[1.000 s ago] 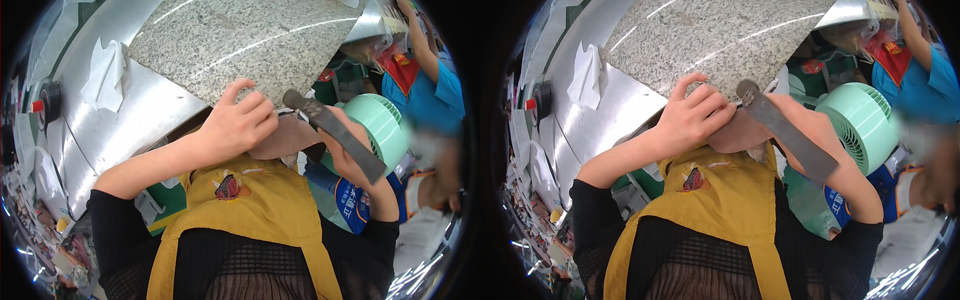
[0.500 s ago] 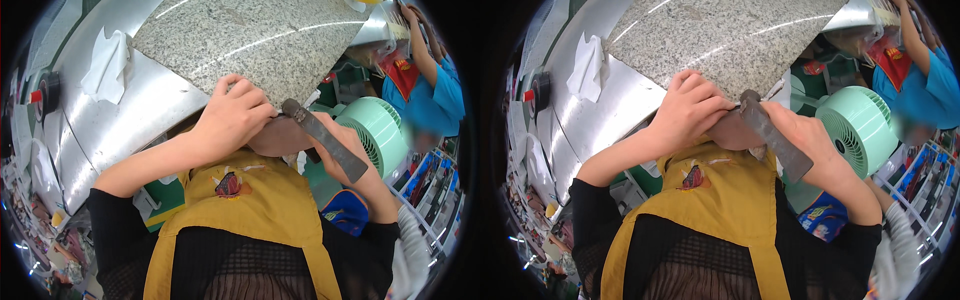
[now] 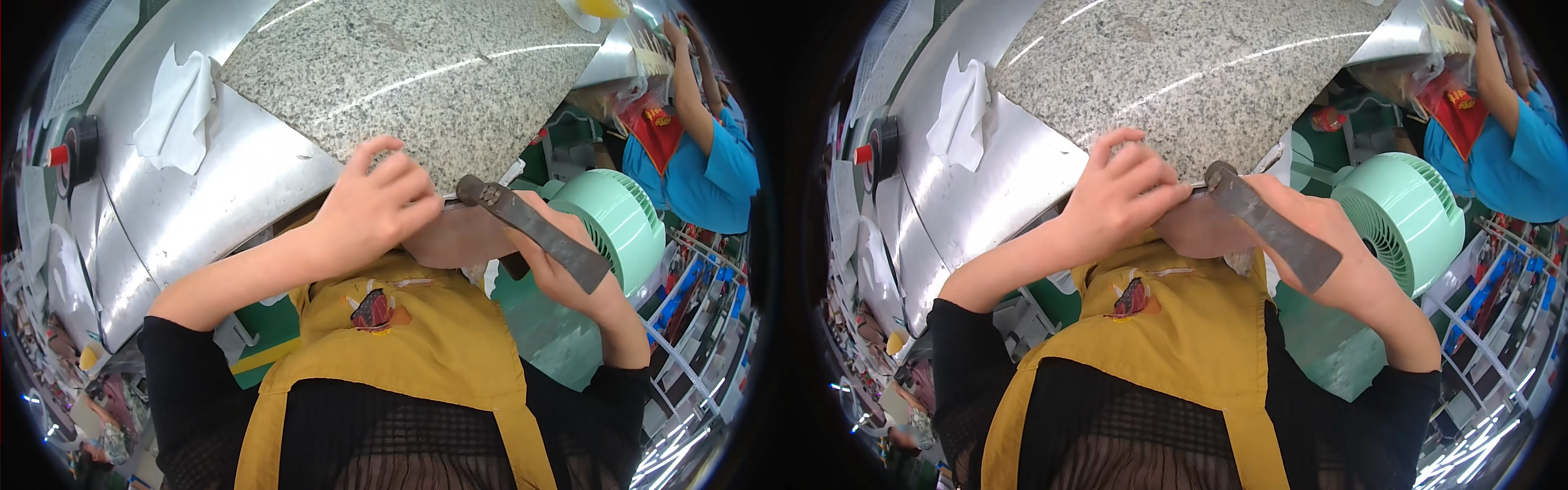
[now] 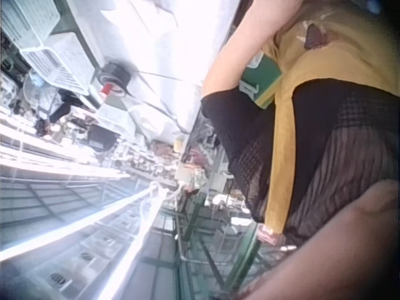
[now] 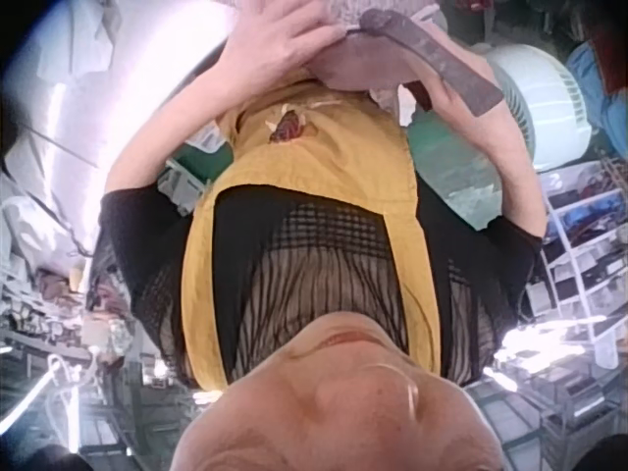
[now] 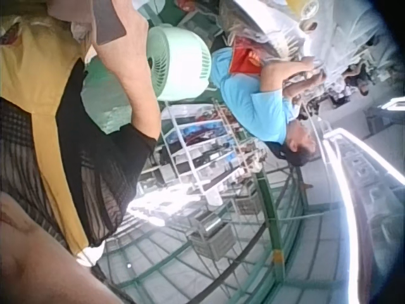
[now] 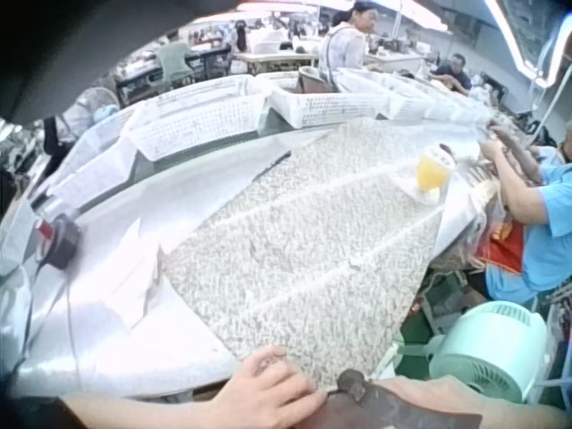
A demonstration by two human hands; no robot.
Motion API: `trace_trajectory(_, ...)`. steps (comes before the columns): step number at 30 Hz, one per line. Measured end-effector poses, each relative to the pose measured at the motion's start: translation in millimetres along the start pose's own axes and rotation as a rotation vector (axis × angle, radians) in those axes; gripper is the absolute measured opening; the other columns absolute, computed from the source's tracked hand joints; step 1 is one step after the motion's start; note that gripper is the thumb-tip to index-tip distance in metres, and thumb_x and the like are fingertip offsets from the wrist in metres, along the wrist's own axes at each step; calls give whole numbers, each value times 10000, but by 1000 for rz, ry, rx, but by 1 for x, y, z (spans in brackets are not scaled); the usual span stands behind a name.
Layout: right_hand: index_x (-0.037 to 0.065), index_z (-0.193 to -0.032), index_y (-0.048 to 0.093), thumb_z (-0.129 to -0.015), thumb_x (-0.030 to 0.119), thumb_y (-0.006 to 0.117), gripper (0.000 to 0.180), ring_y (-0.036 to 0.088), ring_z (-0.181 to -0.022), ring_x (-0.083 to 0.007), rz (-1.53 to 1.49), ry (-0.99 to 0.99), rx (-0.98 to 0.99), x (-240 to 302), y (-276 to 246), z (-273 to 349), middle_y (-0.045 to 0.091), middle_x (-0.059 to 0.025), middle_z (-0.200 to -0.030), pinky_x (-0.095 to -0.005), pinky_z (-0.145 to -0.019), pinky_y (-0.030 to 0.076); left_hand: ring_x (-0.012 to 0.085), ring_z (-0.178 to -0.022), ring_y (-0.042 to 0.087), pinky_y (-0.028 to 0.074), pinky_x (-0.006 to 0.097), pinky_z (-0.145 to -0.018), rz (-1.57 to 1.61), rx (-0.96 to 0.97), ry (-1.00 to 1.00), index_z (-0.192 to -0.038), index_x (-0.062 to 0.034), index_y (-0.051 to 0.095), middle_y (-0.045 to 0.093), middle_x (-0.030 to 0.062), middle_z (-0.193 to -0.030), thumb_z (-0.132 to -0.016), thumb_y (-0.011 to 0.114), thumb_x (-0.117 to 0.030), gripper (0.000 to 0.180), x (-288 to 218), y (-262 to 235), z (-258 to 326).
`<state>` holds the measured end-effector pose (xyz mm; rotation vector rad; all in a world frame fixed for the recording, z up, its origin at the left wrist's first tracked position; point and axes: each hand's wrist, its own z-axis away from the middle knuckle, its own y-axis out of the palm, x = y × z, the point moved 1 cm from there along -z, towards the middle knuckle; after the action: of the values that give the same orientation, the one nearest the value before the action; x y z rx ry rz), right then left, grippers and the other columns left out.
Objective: The person assembles sandals by applying glue to the sole and upper, then using a hammer to secure the components together. They repeat this process for multiple sandals, placing finished units into a white basket.
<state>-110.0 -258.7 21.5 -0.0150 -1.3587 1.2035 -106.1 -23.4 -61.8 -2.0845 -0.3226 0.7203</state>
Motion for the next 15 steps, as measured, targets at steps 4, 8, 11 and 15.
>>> trace_trajectory(4, 39, -1264, 467, -781, 29, 567, 494, 623, -855, -369, -22, -72, -108, 10, -5, 2, 611, -161, -1000, -411, -696, 507, 157, -856, 542, 413, 441, -952, -122, -53, 91, -904, -86, 632, 527, 2, -829, -642, 649, -113, 264, -4, 4, 2)
trace_trajectory(8, -50, -1135, 521, -902, 30, 515, 246, 592, -768, -272, -68, 77, 85, 12, -3, -6, 598, -154, -868, -333, -702, 466, 150, -851, 543, 426, 435, -941, -136, -68, 134, -891, -79, 624, 521, 4, -825, -646, 641, -108, 248, -4, 5, 4)
trace_trajectory(11, 2, -1214, 482, -792, 23, 584, 434, 608, -850, -373, -44, -7, 0, 19, -14, -6, 602, -189, -963, -390, -703, 488, 149, -851, 544, 433, 434, -935, -141, -83, 150, -886, -80, 619, 520, 5, -824, -653, 637, -102, 234, -3, 6, 5)
trace_trajectory(15, 17, -1203, 459, -771, 63, 618, 463, 612, -858, -394, 35, -9, 33, 14, 0, -7, 606, -199, -945, -421, -688, 490, 158, -863, 538, 409, 438, -955, -148, -84, 176, -907, -89, 626, 524, 4, -822, -671, 655, -99, 238, -3, 5, 5)
